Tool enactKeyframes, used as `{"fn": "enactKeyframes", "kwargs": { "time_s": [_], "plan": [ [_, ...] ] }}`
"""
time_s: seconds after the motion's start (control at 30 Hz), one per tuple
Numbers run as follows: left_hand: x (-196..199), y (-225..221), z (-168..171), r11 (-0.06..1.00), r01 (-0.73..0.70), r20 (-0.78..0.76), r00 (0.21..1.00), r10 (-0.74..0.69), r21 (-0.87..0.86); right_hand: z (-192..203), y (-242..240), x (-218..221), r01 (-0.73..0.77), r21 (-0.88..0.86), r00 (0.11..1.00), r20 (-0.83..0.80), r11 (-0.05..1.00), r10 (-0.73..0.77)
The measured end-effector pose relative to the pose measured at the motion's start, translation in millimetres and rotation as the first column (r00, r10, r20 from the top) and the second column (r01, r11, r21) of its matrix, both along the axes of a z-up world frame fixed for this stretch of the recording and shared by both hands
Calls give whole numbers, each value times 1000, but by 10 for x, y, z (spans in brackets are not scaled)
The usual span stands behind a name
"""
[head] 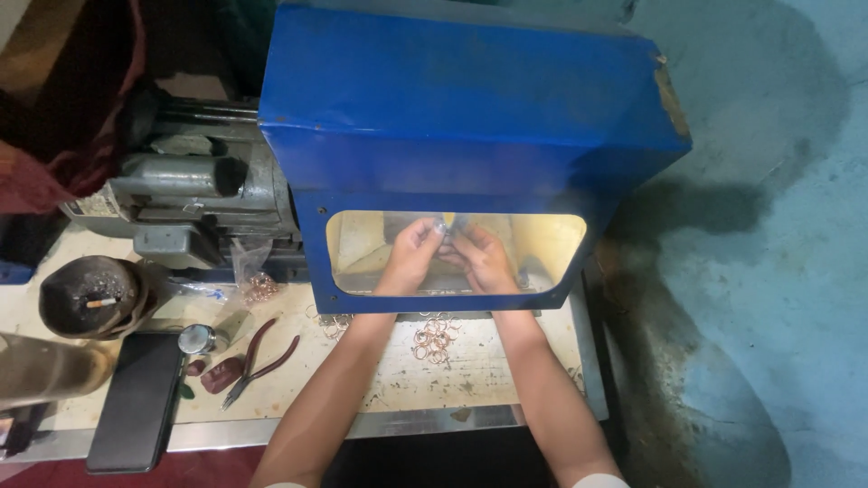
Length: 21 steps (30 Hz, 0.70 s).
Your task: Polishing small jewelry items using a bench-mounted polishing machine with a protective hood.
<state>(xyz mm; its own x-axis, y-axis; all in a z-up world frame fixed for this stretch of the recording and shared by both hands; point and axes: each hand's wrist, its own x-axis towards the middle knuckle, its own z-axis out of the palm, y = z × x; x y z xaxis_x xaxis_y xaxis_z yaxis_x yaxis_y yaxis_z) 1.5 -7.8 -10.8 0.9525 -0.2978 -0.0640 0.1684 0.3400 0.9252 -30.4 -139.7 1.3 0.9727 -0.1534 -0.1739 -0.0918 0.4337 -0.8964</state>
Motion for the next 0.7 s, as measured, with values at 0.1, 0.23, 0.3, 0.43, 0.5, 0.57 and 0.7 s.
{"fn": "enactKeyframes", "kwargs": {
  "time_s": [0.1,0.23,0.3,0.43,0.5,0.57,0.7],
  "plan": [
    [31,7,-55,999,-13,18,1000,13,40,-76,-8,37,-21,13,999,-26,1000,21],
    [54,147,56,994,52,30,998,-55,93,-147,-135,36,-106,-40,994,-17,994,105],
    [40,141,83,989,114,28,993,-118,93,-196,-200,19,-131,-47,991,-8,990,131],
    [8,33,74,998,-17,-17,1000,18,58,-287,-157,122,-51,69,999,2,996,51],
    [-14,67,120,997,-59,-24,998,60,57,-199,-68,112,-34,81,999,-9,996,35],
    [4,120,146,988,-43,44,998,37,148,-111,-36,67,-62,49,998,-8,997,63],
    [66,102,78,985,37,29,999,-42,167,-233,-191,71,-117,150,992,-21,982,121]
  ]
}}
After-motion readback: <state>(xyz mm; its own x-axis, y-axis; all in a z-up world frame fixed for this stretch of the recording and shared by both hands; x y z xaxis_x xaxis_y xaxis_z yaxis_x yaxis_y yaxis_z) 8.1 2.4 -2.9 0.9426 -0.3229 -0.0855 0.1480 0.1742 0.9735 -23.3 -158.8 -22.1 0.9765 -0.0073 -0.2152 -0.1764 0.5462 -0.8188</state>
